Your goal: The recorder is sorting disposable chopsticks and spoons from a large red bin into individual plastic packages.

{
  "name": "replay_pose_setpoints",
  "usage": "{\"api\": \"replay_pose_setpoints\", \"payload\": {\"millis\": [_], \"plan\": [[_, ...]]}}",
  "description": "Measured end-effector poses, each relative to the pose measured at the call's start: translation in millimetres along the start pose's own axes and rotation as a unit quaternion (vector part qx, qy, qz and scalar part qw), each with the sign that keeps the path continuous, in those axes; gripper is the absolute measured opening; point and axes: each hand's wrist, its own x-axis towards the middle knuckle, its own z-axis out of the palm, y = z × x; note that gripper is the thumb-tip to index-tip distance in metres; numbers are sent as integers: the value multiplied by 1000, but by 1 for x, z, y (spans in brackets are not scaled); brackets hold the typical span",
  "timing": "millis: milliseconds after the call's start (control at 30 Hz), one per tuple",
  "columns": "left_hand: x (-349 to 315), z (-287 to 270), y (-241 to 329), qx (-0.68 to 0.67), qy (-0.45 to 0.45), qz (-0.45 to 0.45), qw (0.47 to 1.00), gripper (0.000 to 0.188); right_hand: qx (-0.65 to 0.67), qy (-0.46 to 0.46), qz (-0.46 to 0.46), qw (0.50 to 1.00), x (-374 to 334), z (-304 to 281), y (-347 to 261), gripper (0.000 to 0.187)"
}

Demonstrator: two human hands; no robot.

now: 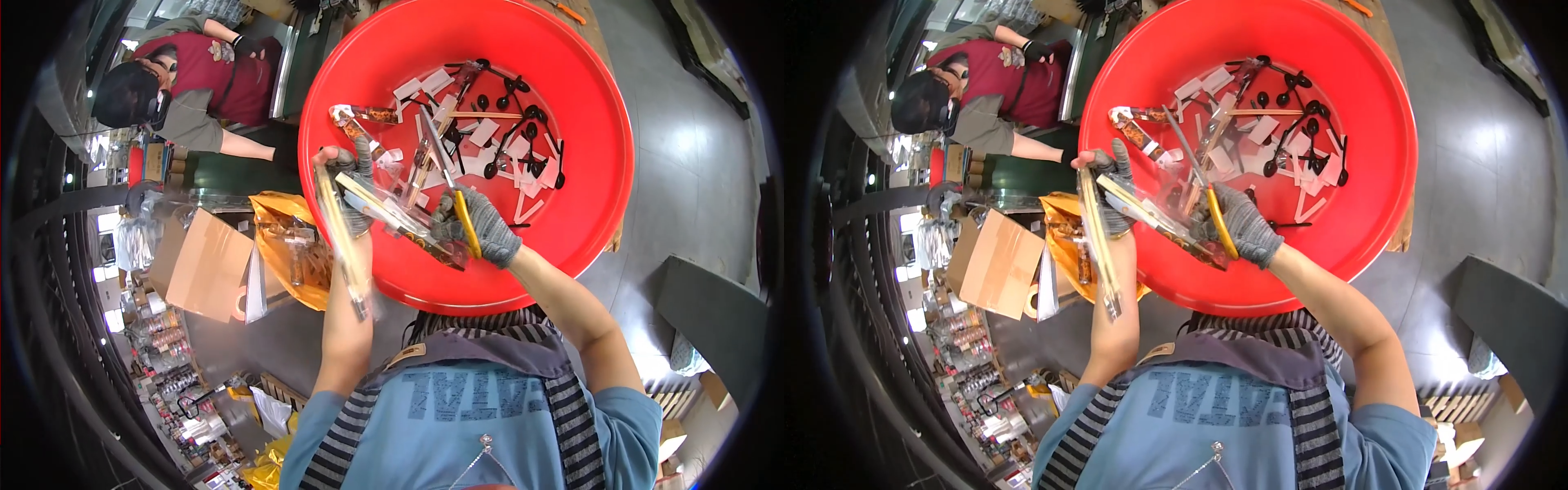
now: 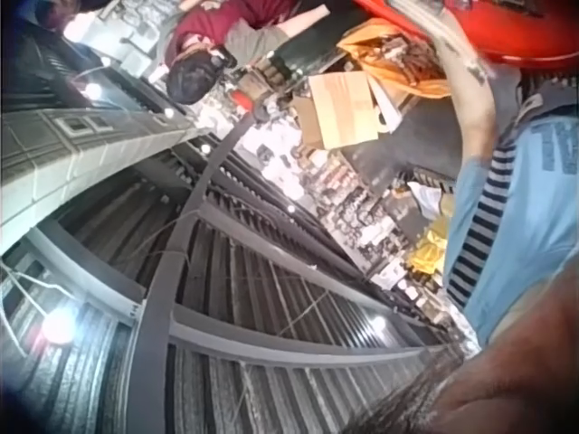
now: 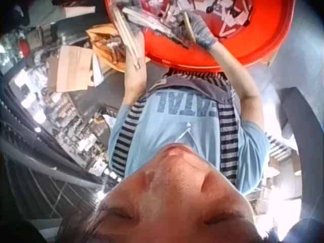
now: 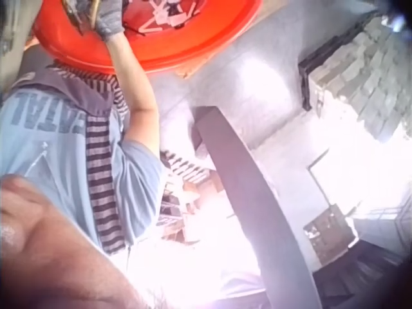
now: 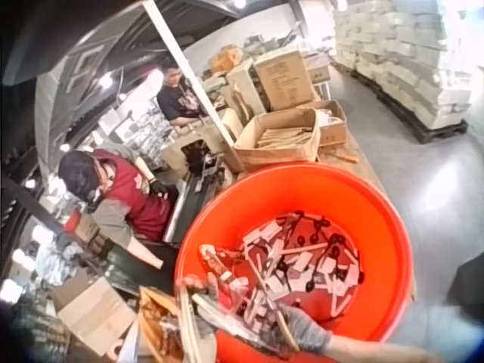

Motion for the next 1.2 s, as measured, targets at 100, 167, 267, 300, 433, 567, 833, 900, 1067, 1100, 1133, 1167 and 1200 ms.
{"api": "replay_pose_setpoints", "payload": {"millis": [100,167,267,300,433,567,833,900,1067,1100,1133,1167,1200], "plan": [[-4,1,0,-159,-17,-35,986,22,92,-3,56,994,-12,-3,-9,30],[-8,5,-1,-124,-20,-21,992,13,93,7,79,993,-15,-4,-7,33],[-7,16,-2,-74,-80,-30,994,15,95,6,83,992,-17,-2,-9,31],[-6,21,-4,-75,-68,-28,994,14,96,6,85,992,-17,-4,-4,31],[-7,24,7,-83,-82,-2,993,29,118,2,130,984,-17,0,-7,20],[-7,13,20,-107,-86,22,990,26,77,35,119,989,-18,-7,-4,19],[-5,17,29,-241,-37,111,964,15,78,41,53,995,-31,-26,-1,29],[-8,27,32,-210,-19,135,968,15,61,26,54,996,-33,-21,-10,27],[-5,16,101,-45,-19,139,989,19,34,63,117,991,-35,-28,-9,27],[-12,-2,142,-29,-66,156,985,14,58,73,90,992,-37,-31,-8,27],[-22,2,158,337,-49,333,879,11,80,82,64,991,-39,-36,-6,27],[-36,14,174,646,-24,451,616,17,66,83,59,993,-39,-44,-5,24],[-44,31,200,501,276,446,689,19,90,108,61,988,-42,-50,-3,21]]}}
